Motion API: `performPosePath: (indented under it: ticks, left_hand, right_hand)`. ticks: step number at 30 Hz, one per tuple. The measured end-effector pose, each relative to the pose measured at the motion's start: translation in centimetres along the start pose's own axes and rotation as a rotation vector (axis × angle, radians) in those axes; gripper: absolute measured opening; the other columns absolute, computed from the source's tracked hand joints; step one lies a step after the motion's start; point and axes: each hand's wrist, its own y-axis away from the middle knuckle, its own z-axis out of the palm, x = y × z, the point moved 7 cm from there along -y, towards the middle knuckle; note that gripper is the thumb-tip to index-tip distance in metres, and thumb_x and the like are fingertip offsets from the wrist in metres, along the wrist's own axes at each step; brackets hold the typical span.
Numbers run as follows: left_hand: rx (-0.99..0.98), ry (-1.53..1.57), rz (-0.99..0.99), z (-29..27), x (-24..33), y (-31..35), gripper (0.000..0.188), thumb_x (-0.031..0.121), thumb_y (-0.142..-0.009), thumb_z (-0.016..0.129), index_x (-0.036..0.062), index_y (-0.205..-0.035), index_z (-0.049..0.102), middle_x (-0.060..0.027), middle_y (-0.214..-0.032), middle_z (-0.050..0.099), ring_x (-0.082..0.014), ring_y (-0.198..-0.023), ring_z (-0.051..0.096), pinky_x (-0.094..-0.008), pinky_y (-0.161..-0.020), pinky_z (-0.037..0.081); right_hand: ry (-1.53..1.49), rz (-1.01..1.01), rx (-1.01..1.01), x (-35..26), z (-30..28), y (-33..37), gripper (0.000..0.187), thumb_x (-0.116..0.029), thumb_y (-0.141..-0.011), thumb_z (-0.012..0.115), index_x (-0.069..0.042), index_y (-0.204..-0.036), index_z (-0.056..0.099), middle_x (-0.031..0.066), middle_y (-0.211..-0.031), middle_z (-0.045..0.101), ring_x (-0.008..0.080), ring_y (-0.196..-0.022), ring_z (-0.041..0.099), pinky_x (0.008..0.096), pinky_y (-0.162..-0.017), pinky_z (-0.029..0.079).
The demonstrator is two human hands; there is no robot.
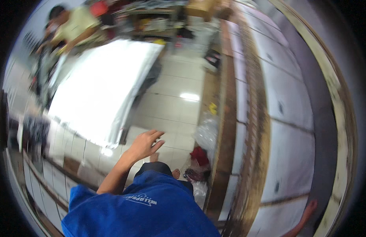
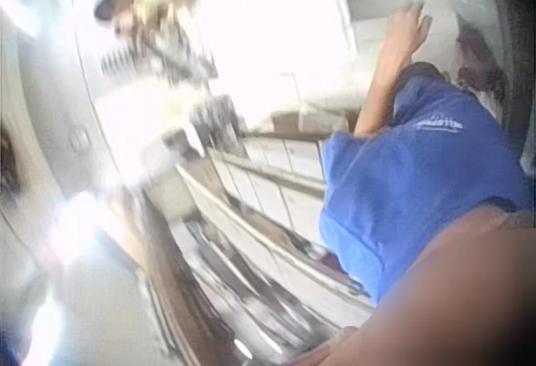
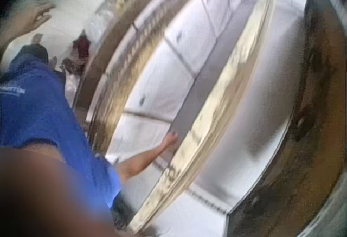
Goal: The person repeatedly picks up individual white sheets from a metal shelf and places them onto a growing stack on a nearby table. The person handles the sheets one at a time, moving between the shelf and the table throughout the clip.
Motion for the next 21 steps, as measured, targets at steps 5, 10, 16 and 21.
performPosePath:
  ticks: [5,10,16,21]
  left_hand:
    - [0.337,0.055,-0.173,-9.8,-5.1,0.0,0.026,0.016,-0.086,0.064,0.0012,-0.106,0.062,-0.0145,-0.089,0.062,-0.0288,-0.075,0.064,-0.0378,-0.065,0.051]
    - [0.683,-0.112,-0.348,-18.2,-14.1,2.2,0.024,0.011,-0.084,0.064,0.0019,-0.106,0.063,-0.0134,-0.09,0.062,-0.0278,-0.074,0.062,-0.0363,-0.068,0.05]
    - [0.908,-0.411,-0.514,-30.5,-33.9,6.0,0.026,0.012,-0.084,0.062,0.0014,-0.108,0.062,-0.0172,-0.108,0.059,-0.0318,-0.096,0.059,-0.0395,-0.085,0.048]
    - [0.686,-0.431,-0.806,-37.4,-46.6,5.7,0.042,0.023,-0.083,0.064,0.0038,-0.12,0.059,-0.0173,-0.123,0.056,-0.0343,-0.113,0.055,-0.0413,-0.096,0.046]
  right_hand:
    - [-0.435,-0.354,-0.094,-21.2,0.3,-7.6,0.018,0.001,-0.088,0.043,0.001,-0.102,0.053,0.0078,-0.093,0.053,0.0187,-0.086,0.054,0.0304,-0.077,0.047]
    - [-0.548,-0.67,-0.203,-51.7,-3.1,-3.7,0.015,0.005,-0.086,0.043,0.001,-0.096,0.053,0.0088,-0.089,0.053,0.0175,-0.083,0.055,0.0291,-0.071,0.046]
    - [-0.448,-0.928,-0.318,-74.6,-5.6,2.5,0.014,0.01,-0.083,0.047,0.002,-0.092,0.055,0.0098,-0.084,0.052,0.0196,-0.072,0.054,0.0313,-0.061,0.043]
    - [-0.453,-1.121,-0.325,-86.6,-4.4,6.0,0.014,0.01,-0.08,0.049,0.001,-0.09,0.055,0.0125,-0.08,0.053,0.0234,-0.069,0.054,0.0322,-0.062,0.044]
